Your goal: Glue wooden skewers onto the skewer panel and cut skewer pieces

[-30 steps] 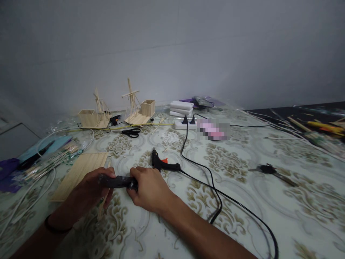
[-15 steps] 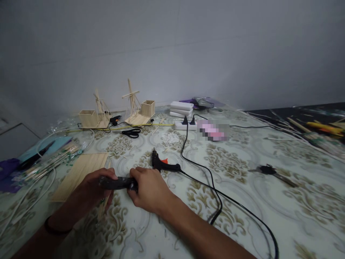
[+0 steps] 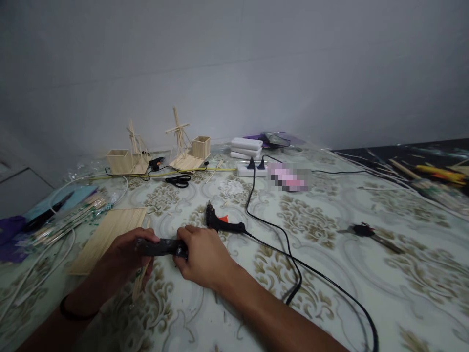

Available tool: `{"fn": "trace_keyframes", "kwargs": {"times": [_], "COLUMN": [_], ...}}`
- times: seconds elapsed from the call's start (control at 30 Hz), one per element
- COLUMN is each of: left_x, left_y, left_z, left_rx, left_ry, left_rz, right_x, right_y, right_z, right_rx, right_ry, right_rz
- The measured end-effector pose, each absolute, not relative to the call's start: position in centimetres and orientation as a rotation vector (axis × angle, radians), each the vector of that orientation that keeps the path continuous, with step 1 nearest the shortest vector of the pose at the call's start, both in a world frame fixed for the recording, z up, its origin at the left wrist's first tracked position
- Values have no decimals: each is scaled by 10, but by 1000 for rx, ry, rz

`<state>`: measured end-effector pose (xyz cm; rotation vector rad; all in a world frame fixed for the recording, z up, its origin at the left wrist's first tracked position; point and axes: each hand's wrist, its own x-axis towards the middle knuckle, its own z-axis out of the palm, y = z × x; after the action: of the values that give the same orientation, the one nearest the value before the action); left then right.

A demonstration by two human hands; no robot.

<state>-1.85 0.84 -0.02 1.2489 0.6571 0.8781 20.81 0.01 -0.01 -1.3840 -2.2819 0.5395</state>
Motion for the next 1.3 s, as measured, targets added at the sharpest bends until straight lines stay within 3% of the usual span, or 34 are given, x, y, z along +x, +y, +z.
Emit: {"fn": "trace_keyframes", "kwargs": {"times": [1.3], "left_x": [-18], "left_y": [9], "left_z": [-3], "left_rx": [1154], "left_ry": [559], "left_rz": [856], "right_x": [207], "right_y": [-2], "right_z": [6], "right_rx": [-1413], "right_ry": [-2275], "right_rz": [623]}}
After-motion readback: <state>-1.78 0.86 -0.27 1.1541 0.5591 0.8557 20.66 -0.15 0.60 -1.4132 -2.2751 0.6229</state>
